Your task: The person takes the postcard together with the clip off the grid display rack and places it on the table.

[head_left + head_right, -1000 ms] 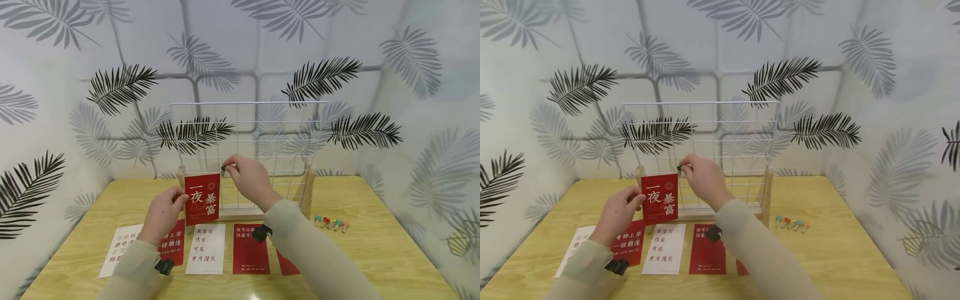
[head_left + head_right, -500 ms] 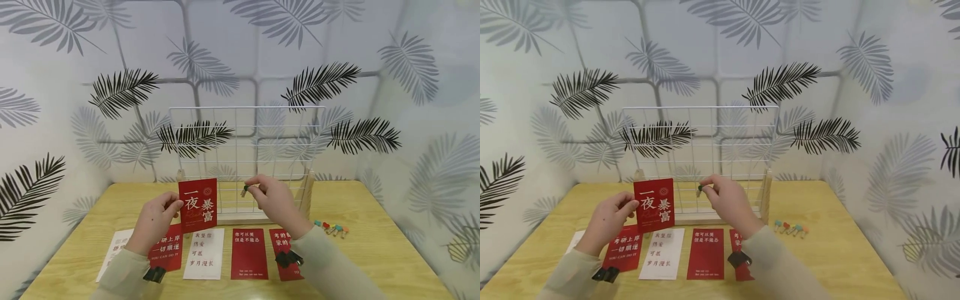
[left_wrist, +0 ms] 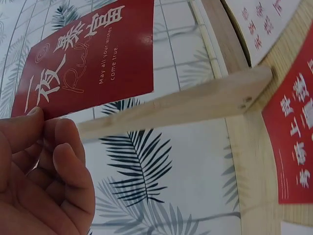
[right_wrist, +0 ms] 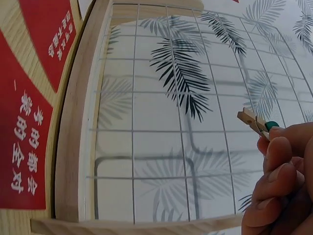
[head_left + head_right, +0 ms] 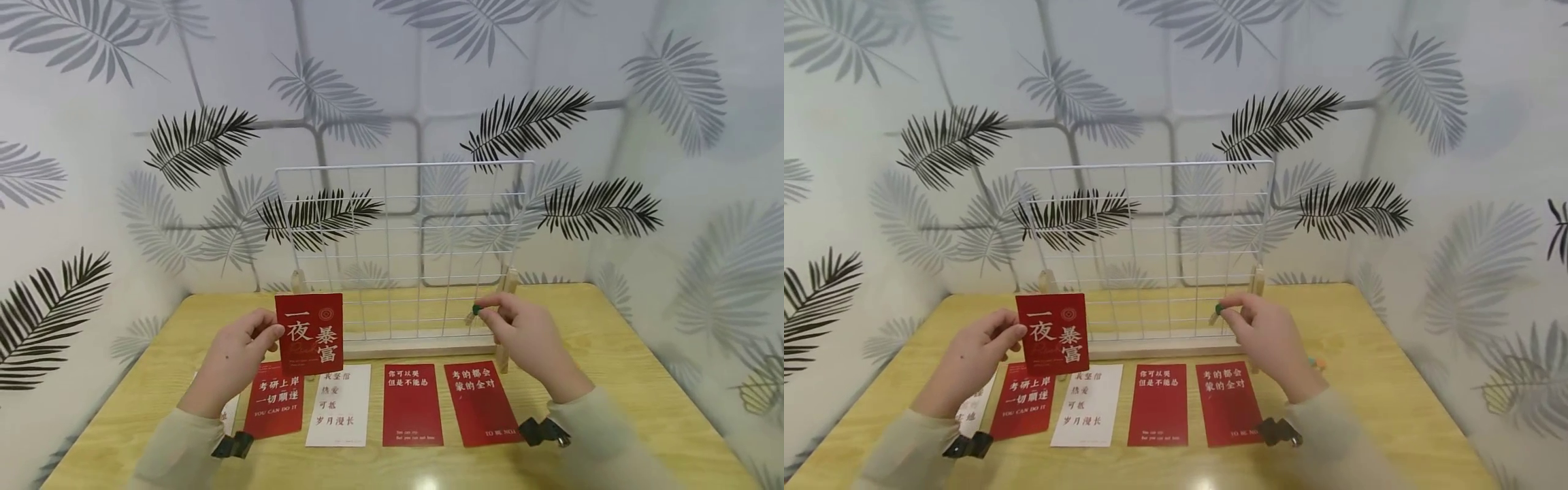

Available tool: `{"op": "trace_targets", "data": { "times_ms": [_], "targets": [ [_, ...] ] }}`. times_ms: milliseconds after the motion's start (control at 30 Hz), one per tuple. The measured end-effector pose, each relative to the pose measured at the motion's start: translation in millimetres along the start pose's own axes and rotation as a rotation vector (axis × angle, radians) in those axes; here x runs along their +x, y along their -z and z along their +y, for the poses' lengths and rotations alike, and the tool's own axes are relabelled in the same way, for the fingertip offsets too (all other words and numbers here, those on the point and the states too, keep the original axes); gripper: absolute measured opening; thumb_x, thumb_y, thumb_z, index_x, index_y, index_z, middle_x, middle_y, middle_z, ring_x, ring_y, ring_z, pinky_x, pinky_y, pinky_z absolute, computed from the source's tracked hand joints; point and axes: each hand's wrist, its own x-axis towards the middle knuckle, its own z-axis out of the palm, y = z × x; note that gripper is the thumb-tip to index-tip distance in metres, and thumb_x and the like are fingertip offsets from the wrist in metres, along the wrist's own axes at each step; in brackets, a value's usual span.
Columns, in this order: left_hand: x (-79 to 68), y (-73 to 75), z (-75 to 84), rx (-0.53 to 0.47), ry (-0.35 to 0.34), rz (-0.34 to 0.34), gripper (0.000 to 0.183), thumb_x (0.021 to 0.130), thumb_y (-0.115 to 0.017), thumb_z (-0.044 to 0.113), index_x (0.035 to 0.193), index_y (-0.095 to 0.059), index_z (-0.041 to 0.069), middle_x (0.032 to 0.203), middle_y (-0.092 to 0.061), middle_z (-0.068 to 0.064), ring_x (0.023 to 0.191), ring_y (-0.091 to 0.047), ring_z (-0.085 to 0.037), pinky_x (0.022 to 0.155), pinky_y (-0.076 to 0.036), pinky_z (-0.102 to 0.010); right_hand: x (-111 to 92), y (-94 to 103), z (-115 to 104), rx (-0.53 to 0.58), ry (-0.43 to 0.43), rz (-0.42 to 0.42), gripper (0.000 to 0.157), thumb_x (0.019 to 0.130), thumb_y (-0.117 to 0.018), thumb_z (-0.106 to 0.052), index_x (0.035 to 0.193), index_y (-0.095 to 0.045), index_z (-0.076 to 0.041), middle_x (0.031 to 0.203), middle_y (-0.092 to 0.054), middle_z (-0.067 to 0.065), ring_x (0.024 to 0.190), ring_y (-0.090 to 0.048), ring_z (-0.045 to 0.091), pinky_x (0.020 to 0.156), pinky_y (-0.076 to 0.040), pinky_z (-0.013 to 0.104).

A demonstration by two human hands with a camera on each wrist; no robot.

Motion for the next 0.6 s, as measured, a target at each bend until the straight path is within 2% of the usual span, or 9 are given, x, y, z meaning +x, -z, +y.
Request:
{"op": "trace_targets", "data": {
  "times_ms": [100, 300, 600],
  "targets": [
    [2.3, 8.4, -6.1, -0.015, -0.011, -0.016, 0.019, 0.107, -0.053, 0.03, 0.106, -0.06, 0.013, 0.09, -0.064, -0.007, 0.085, -0.058, -0.024, 0.073, -0.051, -0.037, -6.4, 11.3, 12.4, -0.035, -0.015, 0.004, 0.022, 0.101, -0.064, -0.028, 0.119, -0.07, -0.016, 0.066, -0.056, 0.0, 0.049, -0.045, 0.018, 0.043, -0.037, 0.031],
    [-0.1, 29.1, -19.4, -0.032, -0.019, -0.002, 0.023, 0.108, -0.049, 0.031, 0.108, -0.058, 0.01, 0.091, -0.062, -0.008, 0.085, -0.057, -0.025, 0.068, -0.051, -0.034, -17.5, 26.6, 27.0, -0.059, -0.062, -0.034, 0.03, 0.103, -0.06, -0.039, 0.121, -0.068, -0.016, 0.068, -0.057, 0.004, 0.049, -0.048, 0.019, 0.043, -0.042, 0.032],
    [6.7, 39.1, -47.3, -0.035, 0.012, -0.013, 0.026, 0.108, -0.049, 0.031, 0.114, -0.06, 0.007, 0.091, -0.063, -0.009, 0.084, -0.058, -0.026, 0.068, -0.052, -0.032, -25.5, 40.7, 63.5, -0.115, -0.102, -0.064, 0.029, 0.104, -0.058, -0.038, 0.12, -0.067, -0.016, 0.073, -0.059, 0.007, 0.052, -0.047, 0.02, 0.045, -0.042, 0.033]
  ]
}}
